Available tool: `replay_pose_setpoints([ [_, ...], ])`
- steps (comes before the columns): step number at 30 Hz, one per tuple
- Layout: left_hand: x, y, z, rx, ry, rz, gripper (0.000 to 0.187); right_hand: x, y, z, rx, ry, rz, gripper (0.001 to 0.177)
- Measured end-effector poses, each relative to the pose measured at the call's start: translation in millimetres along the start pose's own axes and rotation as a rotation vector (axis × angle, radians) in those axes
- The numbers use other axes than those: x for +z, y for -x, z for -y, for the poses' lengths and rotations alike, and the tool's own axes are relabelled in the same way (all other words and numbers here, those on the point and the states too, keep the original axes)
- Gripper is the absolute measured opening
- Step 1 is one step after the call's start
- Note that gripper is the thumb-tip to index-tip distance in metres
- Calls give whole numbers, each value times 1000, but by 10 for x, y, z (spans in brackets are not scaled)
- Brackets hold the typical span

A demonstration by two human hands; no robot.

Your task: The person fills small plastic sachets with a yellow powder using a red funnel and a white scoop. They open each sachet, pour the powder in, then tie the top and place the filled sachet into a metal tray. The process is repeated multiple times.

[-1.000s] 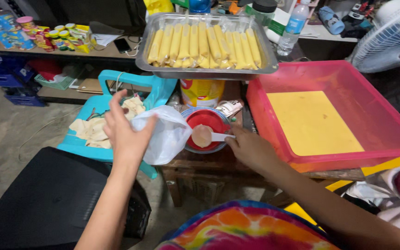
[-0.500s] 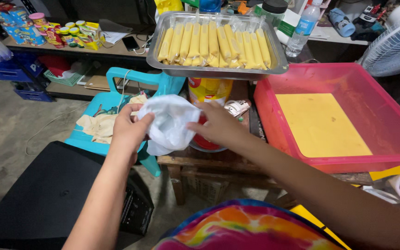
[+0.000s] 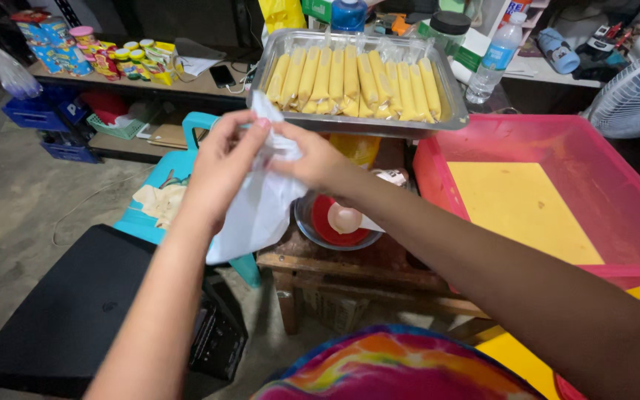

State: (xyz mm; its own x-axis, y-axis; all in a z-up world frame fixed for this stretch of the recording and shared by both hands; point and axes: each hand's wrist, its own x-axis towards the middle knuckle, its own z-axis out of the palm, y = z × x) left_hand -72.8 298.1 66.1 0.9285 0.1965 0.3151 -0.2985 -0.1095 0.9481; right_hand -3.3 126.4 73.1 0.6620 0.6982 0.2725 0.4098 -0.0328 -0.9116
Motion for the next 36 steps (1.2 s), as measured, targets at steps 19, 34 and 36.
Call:
replay_pose_setpoints([
  [19, -248, 460, 792, 113, -100, -299, 53, -334, -161, 401, 122, -260, 57, 59],
  [34, 505, 296, -316, 56, -390, 148, 41, -144, 185, 417, 272, -495, -87, 61],
  [36, 632, 389, -387, -30, -379, 243, 40, -328, 128, 371, 249, -784, -96, 47],
])
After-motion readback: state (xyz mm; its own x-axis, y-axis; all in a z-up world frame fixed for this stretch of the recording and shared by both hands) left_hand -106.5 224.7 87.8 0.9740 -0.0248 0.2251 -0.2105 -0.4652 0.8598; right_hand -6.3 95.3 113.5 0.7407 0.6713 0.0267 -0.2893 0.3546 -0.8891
